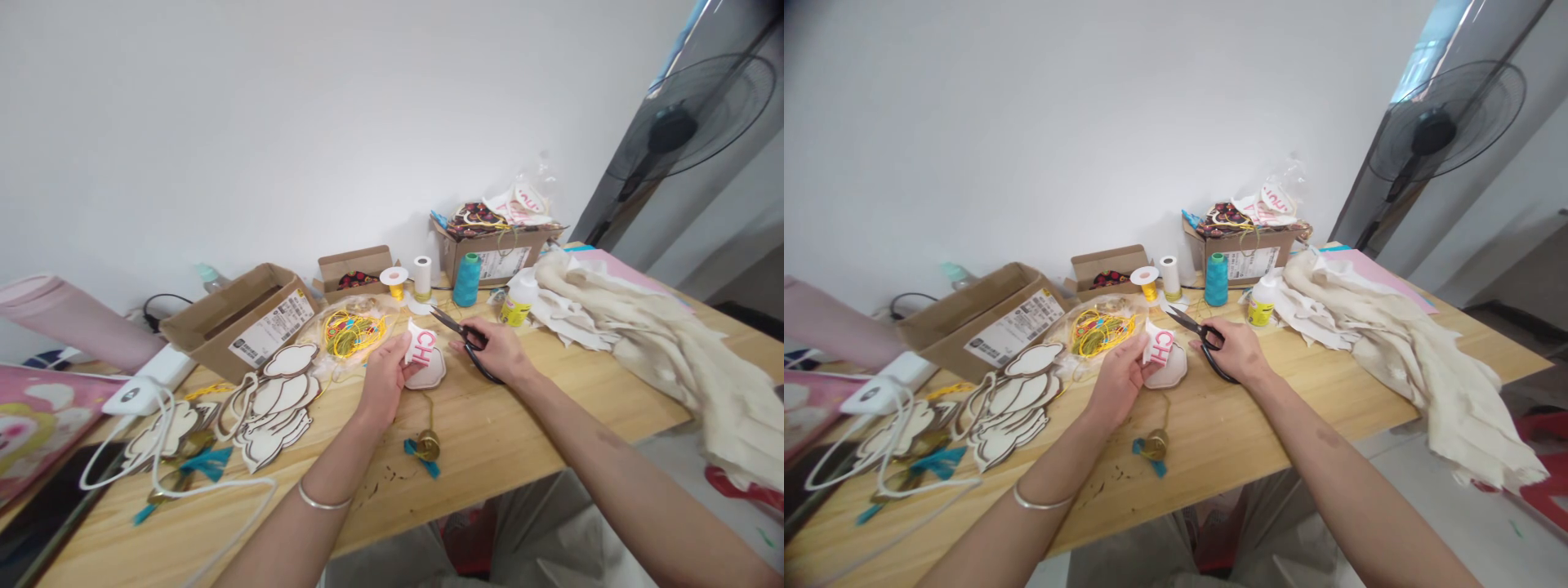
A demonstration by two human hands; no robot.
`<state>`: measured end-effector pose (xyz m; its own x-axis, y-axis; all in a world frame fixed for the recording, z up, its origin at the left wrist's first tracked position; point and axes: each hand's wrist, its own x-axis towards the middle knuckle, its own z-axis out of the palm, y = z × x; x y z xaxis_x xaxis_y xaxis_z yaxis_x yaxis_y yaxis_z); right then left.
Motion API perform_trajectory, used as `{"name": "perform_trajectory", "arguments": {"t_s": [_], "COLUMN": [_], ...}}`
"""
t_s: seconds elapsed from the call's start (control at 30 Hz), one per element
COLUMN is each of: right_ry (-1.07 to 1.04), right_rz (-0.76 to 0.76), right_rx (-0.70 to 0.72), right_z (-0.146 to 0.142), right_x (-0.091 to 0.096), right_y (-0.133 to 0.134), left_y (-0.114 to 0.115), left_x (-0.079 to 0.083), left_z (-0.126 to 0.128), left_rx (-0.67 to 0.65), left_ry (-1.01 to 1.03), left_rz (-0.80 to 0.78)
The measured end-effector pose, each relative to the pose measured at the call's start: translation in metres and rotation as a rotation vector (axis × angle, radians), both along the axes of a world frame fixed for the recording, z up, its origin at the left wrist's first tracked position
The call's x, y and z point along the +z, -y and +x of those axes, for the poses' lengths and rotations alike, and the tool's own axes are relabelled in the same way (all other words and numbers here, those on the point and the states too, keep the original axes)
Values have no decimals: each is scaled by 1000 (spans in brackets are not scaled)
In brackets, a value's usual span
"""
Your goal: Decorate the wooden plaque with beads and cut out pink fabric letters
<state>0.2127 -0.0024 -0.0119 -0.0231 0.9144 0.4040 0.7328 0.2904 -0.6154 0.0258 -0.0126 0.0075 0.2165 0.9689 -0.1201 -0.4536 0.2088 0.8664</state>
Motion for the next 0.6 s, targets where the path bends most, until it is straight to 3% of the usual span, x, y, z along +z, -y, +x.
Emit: {"name": "perform_trajectory", "arguments": {"t_s": [0.23,0.37,0.5,0.6], "right_ry": [-53,-254,-540,-525], "right_rz": [4,-28,-227,-385], "right_rx": [-9,-15,94,230], "right_z": [0,-2,-9,-14], "right_x": [-1,5,25,44], "right_y": [0,1,17,38], "left_y": [-1,-1,-2,-2], "left_x": [-1,-2,-1,2], "left_z": [2,2,1,1], "left_rx": [24,83,121,151], "left_ry": [-82,-85,-90,-92], "left_rz": [56,59,62,55]}}
